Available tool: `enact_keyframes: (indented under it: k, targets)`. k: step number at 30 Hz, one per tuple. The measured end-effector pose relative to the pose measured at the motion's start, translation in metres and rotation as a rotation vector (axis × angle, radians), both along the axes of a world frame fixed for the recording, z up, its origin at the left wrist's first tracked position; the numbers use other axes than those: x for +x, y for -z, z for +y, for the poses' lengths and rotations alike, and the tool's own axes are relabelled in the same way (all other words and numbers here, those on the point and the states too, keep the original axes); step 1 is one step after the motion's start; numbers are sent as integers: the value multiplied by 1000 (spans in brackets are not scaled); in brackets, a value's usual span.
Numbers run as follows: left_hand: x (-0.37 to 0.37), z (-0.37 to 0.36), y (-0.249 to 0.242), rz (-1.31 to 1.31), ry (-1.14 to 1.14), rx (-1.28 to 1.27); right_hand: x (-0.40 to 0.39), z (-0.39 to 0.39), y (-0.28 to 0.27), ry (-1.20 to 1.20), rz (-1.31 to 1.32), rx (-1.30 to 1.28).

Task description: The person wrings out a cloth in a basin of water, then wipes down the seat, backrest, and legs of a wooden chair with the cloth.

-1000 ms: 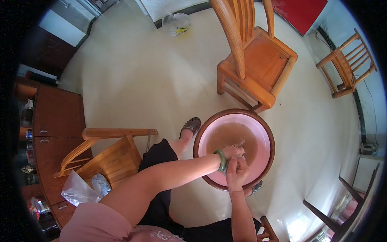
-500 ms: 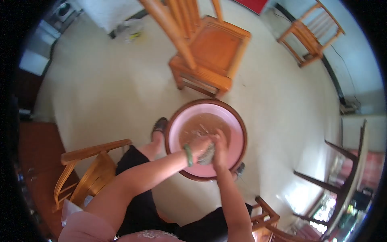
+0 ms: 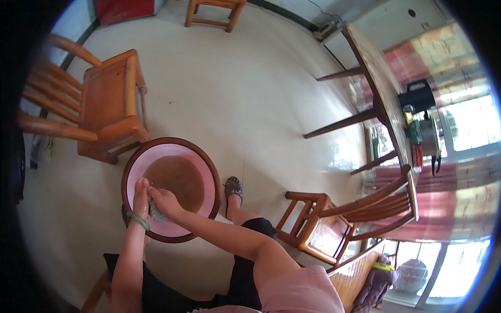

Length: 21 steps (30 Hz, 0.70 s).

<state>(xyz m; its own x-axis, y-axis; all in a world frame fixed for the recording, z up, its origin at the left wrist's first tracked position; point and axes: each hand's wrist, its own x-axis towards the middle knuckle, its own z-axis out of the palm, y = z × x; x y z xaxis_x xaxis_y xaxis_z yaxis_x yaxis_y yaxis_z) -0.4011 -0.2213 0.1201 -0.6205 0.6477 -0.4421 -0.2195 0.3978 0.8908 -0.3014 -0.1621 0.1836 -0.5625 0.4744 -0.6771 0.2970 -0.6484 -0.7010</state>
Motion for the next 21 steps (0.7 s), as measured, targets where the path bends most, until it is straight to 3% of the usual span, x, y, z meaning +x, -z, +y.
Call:
enact_keyframes:
  k: [5, 6, 7, 8, 9, 11, 13, 15, 16, 17, 19, 21]
  targets:
    - [-16, -9, -3, -61, 134, -101, 1, 6, 2, -11, -41, 240]
    - [-16, -10, -17, -245, 168, -100, 5, 14, -33, 18, -2, 159]
    - [-17, -11, -31, -428, 199, -102, 6, 17, -28, 40, -8, 150]
    - [-16, -10, -37, -610, 221, -103, 5, 19, -22, 34, 58, 284]
    - [-14, -13, -37, -613, 229, -115, 3, 20, -18, 24, 125, 416]
    - [-12, -23, -38, -1193, 395, 267, 1, 22, -23, 33, 172, 482]
    - [-10, -25, -44, -1220, 467, 382, 4, 30, -36, -240, 353, 681]
    - [-12, -21, -53, -1084, 676, 500, 0, 20, -28, -241, 472, 706]
    - [1, -13, -79, -1165, 573, 514, -2, 16, -25, -246, 593, 741]
    - [1, -16, -76, -1167, 570, 501, 0, 14, -32, -238, 594, 732]
    - [-8, -26, -65, -1144, 589, 468, 7, 13, -52, -381, 634, 288]
    - [-3, -31, -57, -1130, 610, 439, 10, 12, -49, -369, 640, 178]
